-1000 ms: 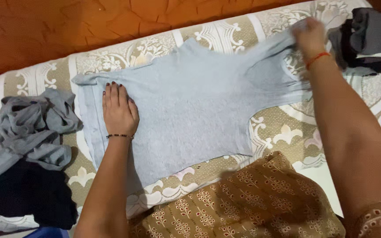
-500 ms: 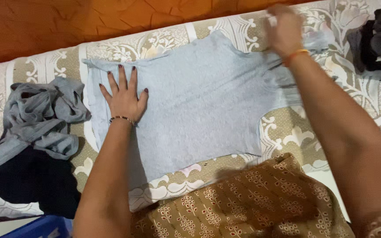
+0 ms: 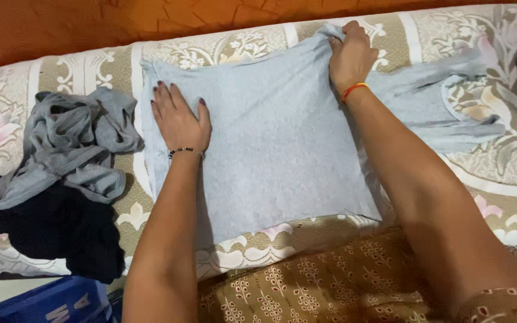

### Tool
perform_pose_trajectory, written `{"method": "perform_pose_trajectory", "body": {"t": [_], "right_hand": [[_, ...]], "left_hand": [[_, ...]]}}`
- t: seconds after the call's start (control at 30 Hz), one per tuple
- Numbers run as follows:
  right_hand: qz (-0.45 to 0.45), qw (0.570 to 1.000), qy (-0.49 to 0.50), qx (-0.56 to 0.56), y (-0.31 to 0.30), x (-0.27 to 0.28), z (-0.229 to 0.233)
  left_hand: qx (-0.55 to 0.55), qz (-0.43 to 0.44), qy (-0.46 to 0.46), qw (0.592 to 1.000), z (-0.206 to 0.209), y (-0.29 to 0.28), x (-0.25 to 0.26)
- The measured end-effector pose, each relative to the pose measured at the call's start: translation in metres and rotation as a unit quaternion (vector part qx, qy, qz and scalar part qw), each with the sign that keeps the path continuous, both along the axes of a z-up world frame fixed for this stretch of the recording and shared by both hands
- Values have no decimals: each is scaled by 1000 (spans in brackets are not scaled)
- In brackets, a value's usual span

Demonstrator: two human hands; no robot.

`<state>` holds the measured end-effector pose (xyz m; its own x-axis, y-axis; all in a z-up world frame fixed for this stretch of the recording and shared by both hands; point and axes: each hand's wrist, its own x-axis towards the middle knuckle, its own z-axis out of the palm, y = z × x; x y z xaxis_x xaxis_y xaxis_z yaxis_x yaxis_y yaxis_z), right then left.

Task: The person folds a light gray sleeveless top on a patterned bedspread. They smooth the fabric, fold the sides inward, then fold the garment in half and place it aside. The person repeats the process with a second gray top.

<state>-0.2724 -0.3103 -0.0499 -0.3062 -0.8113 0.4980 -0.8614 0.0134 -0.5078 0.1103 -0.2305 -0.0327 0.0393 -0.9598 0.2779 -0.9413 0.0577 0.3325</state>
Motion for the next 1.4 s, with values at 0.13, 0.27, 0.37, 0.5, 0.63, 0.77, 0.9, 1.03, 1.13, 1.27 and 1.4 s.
{"method": "perform_pose_trajectory", "body": {"t": [0.13,0.27,0.37,0.5,0.63,0.77,0.9,1.03,1.13,1.27,1.4], "right_hand": [[-35,999,-21,35,7,11,-9],[-71,986,135,71,-1,19,3],[-14,992,123,1,19,45,20],[420,891,163,56,108,106,44],[406,851,218,251,142,85,60],[230,926,178,241,102,18,49],[223,925,191,240,92,-4,34],[212,921,196,262,103,10,34],[192,930,188,250,110,15,41],[260,917,254,166,151,-13,46],[144,987,74,21,212,-128,63]], "left_hand": [[31,78,1,996,3,-16,3],[66,101,-12,993,9,-29,7],[53,97,-14,994,11,-31,5],[73,115,-29,990,10,-30,6],[73,112,-36,990,3,-34,5],[77,95,-28,992,7,-37,17],[75,82,-48,993,18,-24,-19],[22,-108,-106,988,9,46,-106],[79,-103,-45,991,8,76,-132],[88,-108,-34,990,17,75,-121],[83,-100,-54,990,20,76,-114]]}}
